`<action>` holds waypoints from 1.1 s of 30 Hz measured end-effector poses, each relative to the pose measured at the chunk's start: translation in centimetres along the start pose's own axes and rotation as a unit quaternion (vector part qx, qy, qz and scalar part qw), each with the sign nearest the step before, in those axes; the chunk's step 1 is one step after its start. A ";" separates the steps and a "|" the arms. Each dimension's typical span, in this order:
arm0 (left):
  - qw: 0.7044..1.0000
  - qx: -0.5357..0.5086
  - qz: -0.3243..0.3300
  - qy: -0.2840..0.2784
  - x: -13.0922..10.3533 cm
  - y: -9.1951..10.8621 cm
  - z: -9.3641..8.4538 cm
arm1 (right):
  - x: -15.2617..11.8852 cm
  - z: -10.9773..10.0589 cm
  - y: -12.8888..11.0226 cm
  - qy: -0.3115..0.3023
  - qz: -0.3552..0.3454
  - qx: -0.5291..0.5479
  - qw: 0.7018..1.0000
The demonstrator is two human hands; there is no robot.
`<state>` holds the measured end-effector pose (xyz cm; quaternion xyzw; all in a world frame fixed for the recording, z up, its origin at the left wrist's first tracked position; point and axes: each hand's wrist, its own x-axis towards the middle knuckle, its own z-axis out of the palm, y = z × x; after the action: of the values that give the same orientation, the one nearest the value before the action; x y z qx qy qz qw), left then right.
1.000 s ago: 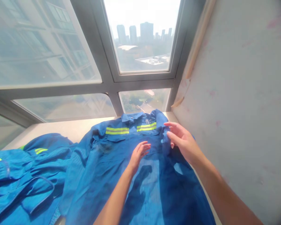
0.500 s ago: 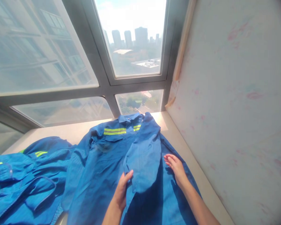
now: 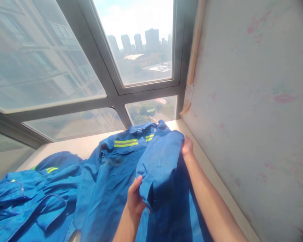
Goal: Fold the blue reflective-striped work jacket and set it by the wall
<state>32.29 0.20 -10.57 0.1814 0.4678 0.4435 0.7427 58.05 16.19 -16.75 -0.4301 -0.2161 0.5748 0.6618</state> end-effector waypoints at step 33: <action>0.968 0.193 -0.146 -0.063 -3.9 -17.3 1.0 | -11.5 -14.4 0.0 0.133 -0.099 -0.448 0.878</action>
<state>40.93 -12.22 -19.87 0.2789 0.5177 0.2197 0.7784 66.51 0.67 -22.07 -0.7294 -0.4023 0.2856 0.4740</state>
